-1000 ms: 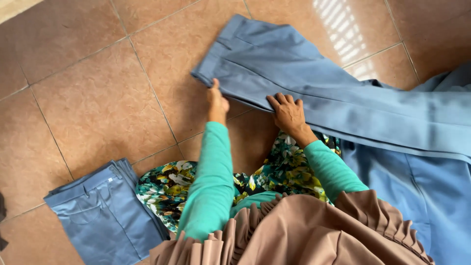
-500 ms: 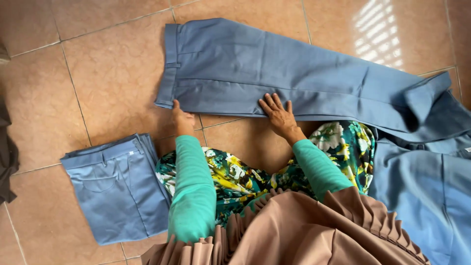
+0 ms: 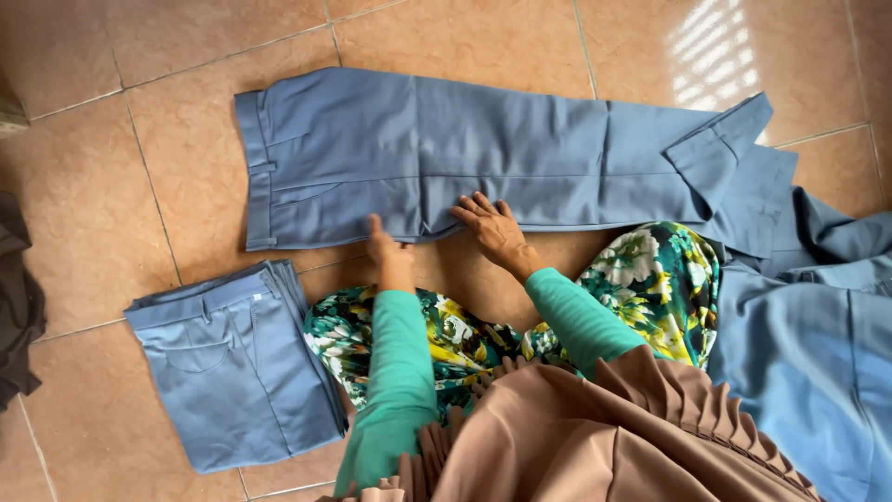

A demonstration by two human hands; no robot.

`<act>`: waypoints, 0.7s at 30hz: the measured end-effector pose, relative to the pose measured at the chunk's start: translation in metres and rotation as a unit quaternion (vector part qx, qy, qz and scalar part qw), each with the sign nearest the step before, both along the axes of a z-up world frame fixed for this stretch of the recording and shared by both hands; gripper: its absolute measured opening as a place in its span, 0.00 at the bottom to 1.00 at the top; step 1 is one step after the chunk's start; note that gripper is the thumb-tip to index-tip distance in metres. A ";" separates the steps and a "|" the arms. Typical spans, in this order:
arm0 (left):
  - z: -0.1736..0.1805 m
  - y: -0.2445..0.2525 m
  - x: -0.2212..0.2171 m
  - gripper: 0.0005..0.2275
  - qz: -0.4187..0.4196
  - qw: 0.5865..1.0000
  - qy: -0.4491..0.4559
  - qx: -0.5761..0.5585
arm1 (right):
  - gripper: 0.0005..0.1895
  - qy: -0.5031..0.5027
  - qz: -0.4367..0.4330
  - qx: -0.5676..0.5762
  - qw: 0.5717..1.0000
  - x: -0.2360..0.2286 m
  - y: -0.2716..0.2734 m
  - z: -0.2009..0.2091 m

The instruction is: Folding blue trousers into neat rectangles on a tiled floor.

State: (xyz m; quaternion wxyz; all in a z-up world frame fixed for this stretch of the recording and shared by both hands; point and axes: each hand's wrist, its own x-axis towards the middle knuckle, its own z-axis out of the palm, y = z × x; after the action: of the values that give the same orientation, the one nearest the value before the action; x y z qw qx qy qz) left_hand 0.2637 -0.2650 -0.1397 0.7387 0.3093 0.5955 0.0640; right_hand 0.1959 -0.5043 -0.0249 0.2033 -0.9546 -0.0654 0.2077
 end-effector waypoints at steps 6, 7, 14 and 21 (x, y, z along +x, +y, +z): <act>0.042 -0.021 0.023 0.35 -0.058 0.996 0.041 0.049 | 0.26 -0.033 0.014 -0.055 0.998 -0.014 -0.021 -0.024; 0.093 -0.022 0.026 0.28 -0.185 0.962 0.089 0.181 | 0.27 -0.041 0.015 -0.083 0.996 -0.017 -0.029 -0.023; 0.058 0.142 0.098 0.46 -0.685 0.312 0.483 0.447 | 0.30 -0.078 0.025 -0.138 0.987 -0.046 -0.069 -0.019; 0.060 0.017 0.034 0.18 -0.274 0.630 -0.013 0.726 | 0.26 -0.227 -0.042 -0.077 0.970 -0.031 -0.089 -0.011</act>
State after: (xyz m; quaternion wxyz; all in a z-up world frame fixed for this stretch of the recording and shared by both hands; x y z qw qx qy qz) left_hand 0.2975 -0.2483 -0.0801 0.2659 0.8940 0.2344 0.2741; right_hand 0.1652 -0.5936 -0.0363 0.1176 -0.9915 -0.0532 -0.0188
